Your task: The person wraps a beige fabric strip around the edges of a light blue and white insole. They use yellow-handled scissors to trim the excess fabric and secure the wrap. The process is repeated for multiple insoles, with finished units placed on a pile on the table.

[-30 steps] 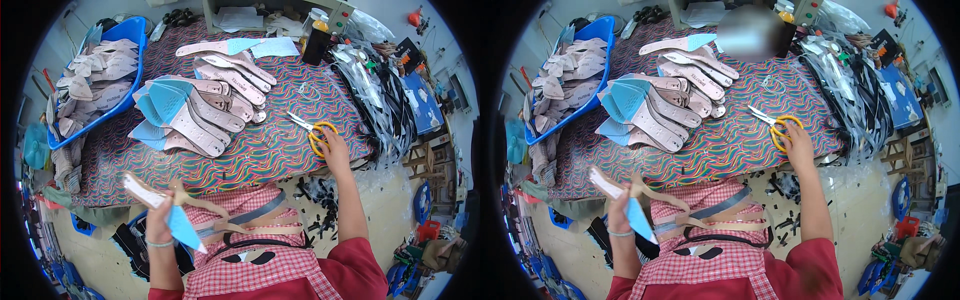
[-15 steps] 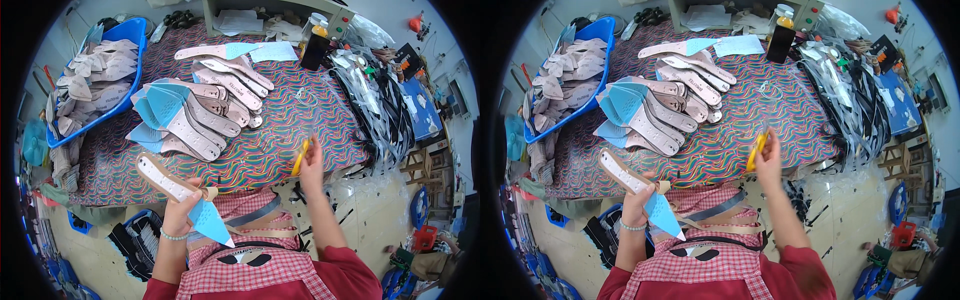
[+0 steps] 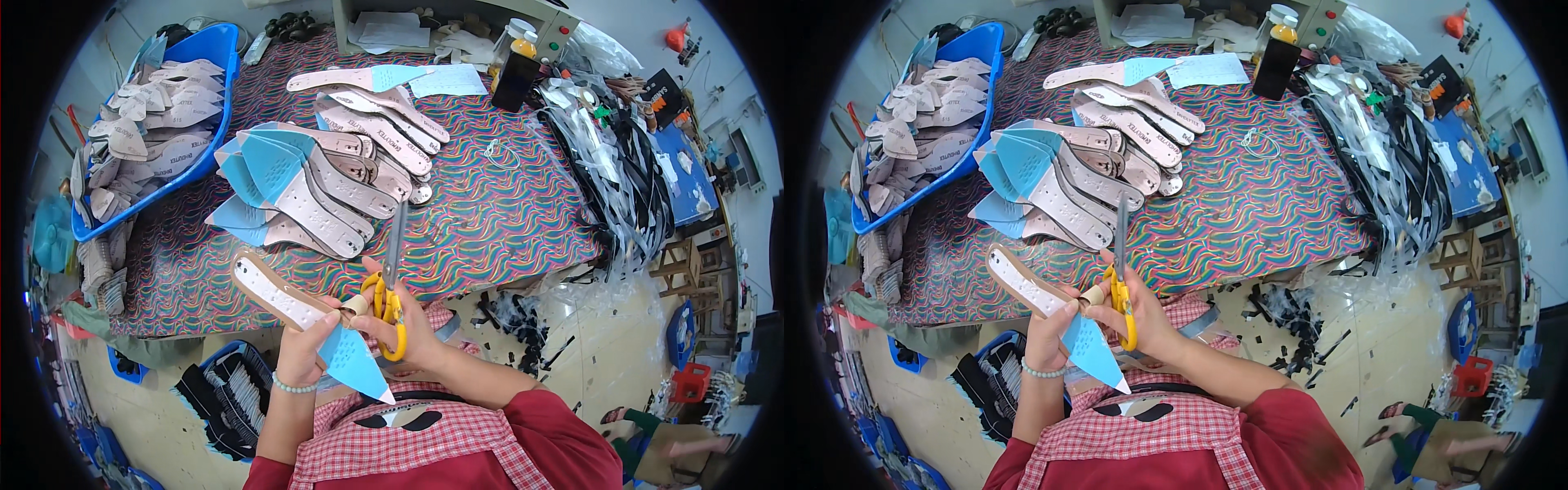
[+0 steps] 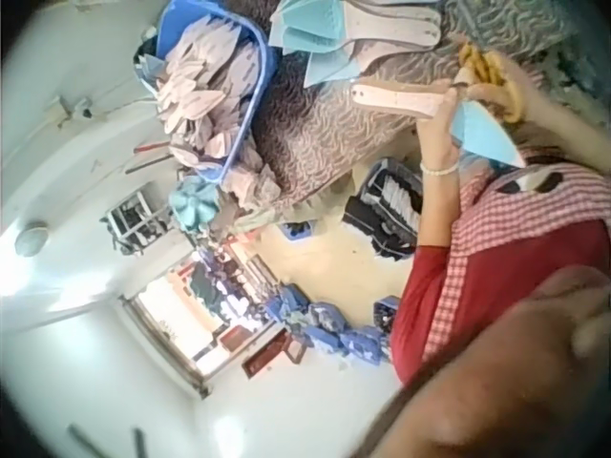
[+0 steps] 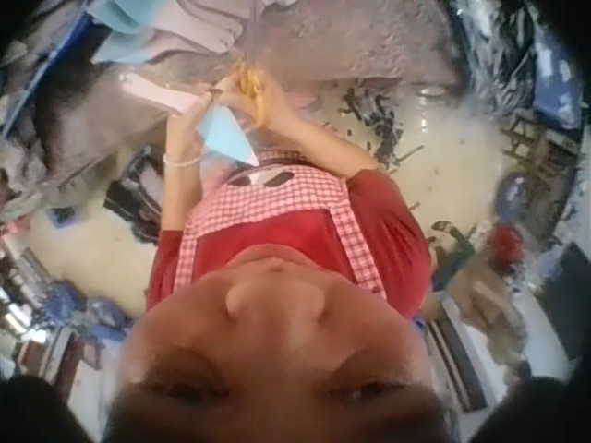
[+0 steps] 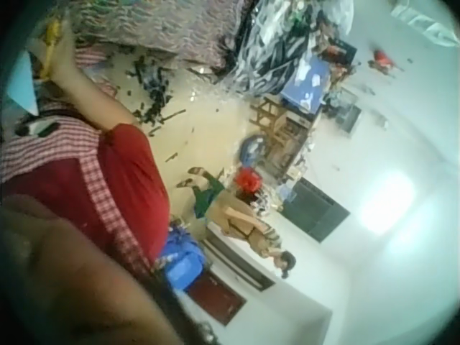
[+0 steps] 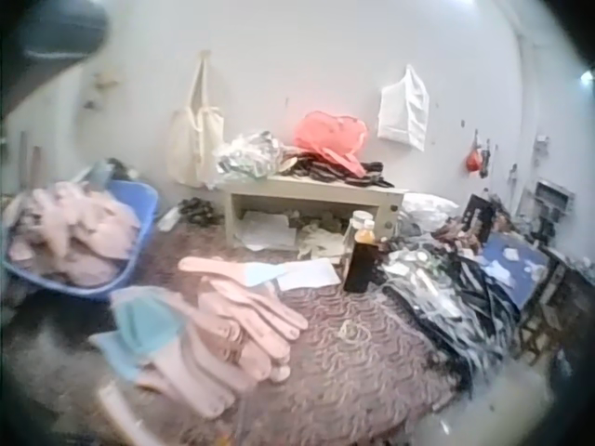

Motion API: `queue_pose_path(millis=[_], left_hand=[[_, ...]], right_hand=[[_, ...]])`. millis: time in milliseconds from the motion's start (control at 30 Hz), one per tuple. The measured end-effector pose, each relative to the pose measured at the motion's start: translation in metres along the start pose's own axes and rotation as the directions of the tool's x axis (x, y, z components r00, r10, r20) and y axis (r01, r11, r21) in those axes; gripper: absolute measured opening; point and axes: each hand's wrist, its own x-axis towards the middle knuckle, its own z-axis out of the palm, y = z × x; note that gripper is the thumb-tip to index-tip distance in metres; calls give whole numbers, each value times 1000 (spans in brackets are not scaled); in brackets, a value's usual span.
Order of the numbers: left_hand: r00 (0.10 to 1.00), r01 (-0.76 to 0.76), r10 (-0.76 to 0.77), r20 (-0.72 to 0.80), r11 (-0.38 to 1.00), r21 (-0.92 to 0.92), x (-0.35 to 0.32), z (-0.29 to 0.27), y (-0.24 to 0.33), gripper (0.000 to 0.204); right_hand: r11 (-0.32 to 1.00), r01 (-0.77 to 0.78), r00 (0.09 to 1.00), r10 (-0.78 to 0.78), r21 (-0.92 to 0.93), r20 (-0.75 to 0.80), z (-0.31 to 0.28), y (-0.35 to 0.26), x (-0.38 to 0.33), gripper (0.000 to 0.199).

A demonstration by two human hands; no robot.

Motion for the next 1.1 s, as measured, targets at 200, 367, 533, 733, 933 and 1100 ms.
queue_pose_path(millis=[200, 367, 533, 733, 933, 1100], left_hand=[[999, 40, -40, -13, 999, -20, 0, -5, -5, 25], [998, 66, -66, 3, 998, -14, 2, -4, -10, 24], [997, 74, -74, 2, 997, -21, 2, -3, -10, 24], [996, 84, -84, 8, 996, -33, 2, -4, -12, 24], [995, 98, -97, 33, 994, -38, 1, 3, -10, 21], [998, 60, -61, 33, 997, 42, 4, 5, -14, 21]], right_hand=[[999, -35, 999, 36, -32, 10, 2, -12, -5, 78], [996, -66, 998, 66, -58, -11, -7, -5, -11, 77], [997, -78, 997, 78, -21, 0, -7, -9, -12, 77], [998, -52, 999, 52, -30, 11, -10, -2, -12, 76], [999, -44, 999, 43, -11, -31, -8, -3, -14, 73], [985, -156, 981, 163, 72, -107, -17, -11, -3, 73]])
